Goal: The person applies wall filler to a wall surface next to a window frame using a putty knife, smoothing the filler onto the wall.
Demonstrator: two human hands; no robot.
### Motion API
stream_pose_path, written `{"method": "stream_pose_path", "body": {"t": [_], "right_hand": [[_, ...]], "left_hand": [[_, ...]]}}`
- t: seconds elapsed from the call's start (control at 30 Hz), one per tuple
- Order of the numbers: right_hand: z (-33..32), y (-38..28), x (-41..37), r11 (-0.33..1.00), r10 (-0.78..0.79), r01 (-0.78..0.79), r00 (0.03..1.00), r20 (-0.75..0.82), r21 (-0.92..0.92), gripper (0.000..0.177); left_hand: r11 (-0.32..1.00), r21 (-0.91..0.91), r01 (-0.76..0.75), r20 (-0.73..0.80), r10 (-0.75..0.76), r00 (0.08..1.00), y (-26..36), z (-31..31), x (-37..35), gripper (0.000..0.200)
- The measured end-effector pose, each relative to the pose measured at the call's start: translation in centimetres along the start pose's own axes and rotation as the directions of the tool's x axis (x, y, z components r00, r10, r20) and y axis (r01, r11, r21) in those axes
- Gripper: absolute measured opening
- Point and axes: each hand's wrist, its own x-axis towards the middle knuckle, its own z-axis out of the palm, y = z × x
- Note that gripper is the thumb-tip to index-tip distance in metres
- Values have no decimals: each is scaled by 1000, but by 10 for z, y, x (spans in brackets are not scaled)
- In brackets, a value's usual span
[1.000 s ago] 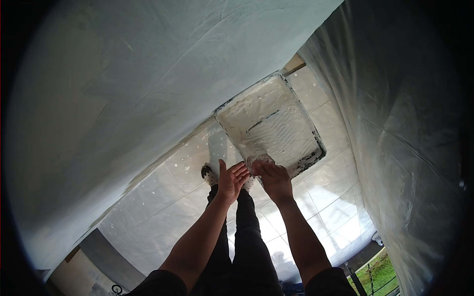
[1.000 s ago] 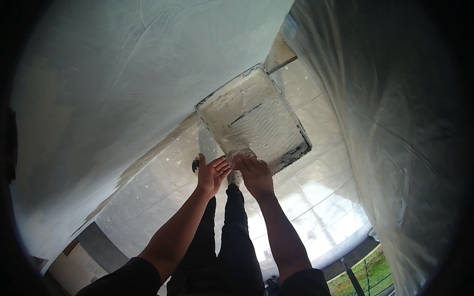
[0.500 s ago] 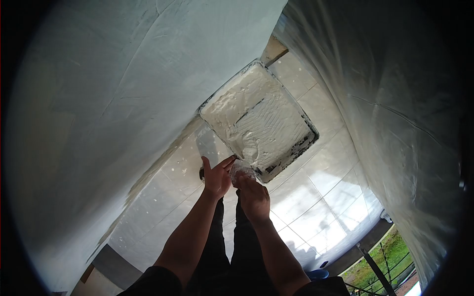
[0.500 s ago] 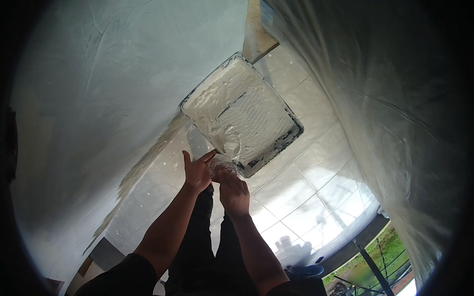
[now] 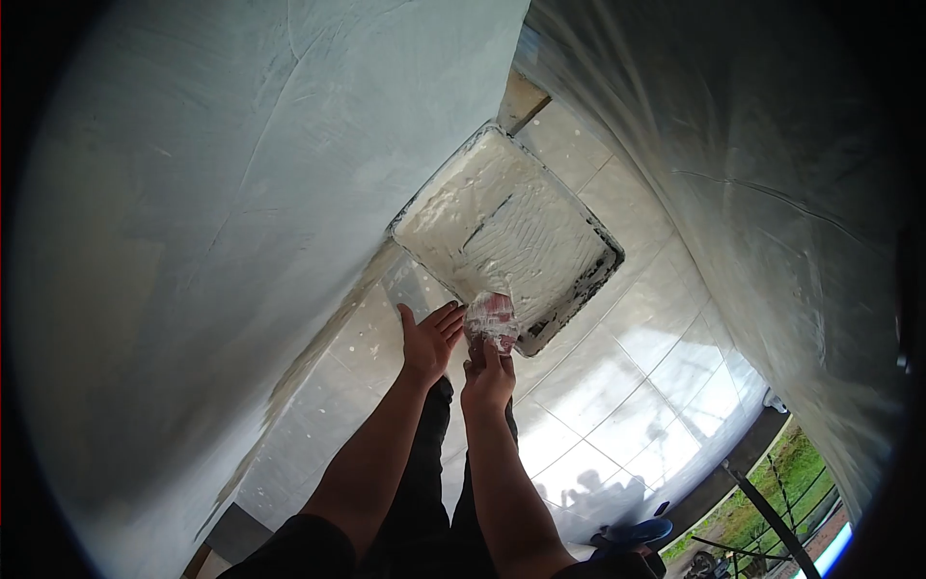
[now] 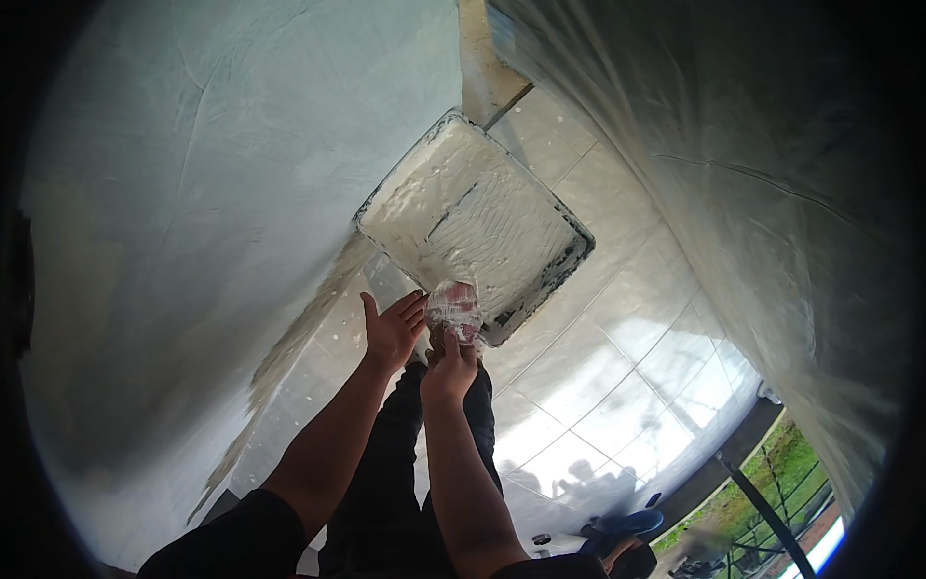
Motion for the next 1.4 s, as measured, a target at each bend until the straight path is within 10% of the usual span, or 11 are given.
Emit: {"method": "stream_pose_path", "body": {"t": [0.2, 0.4, 0.47, 0.63, 0.83, 0.93, 1.13, 1.23, 1.4], "right_hand": [[-16, 22, -7, 997, 20, -20, 1000, 2, 78, 26], [-53, -31, -30, 956, -82, 89, 996, 37, -280, 16], [-56, -67, -13, 725, -375, 404, 911, 173, -557, 12], [-21, -140, 45, 75, -331, 546, 803, 496, -834, 19], [24, -152, 41, -77, -125, 717, 683, 720, -693, 20], [34, -148, 26, -285, 97, 857, 471, 877, -430, 20], [28, -112, 17, -436, 433, 898, 271, 860, -64, 24], [4, -82, 1, -377, 325, 915, -16, 946, 144, 31], [-16, -60, 10, -495, 249, 860, 2, 968, 125, 30]], "left_hand": [[1000, 13, 17, -14, -16, 1000, 1, -9, 0, 111], [1000, 13, -7, -35, 8, 999, -5, -14, -4, 112], [1000, 2, -10, -44, 10, 999, -5, -10, -8, 112], [1000, -25, -13, -45, 12, 999, -14, -2, -8, 110], [999, -23, -37, -33, 36, 999, -27, 7, -7, 110], [996, -76, -47, -82, 41, 996, -31, 12, -6, 109], [988, -121, -98, -302, 57, 952, -43, -3, -1, 106], [971, -203, -126, -461, 19, 887, -42, -9, -4, 101], [974, -149, -171, -472, 82, 878, -51, -30, -5, 103]]}}
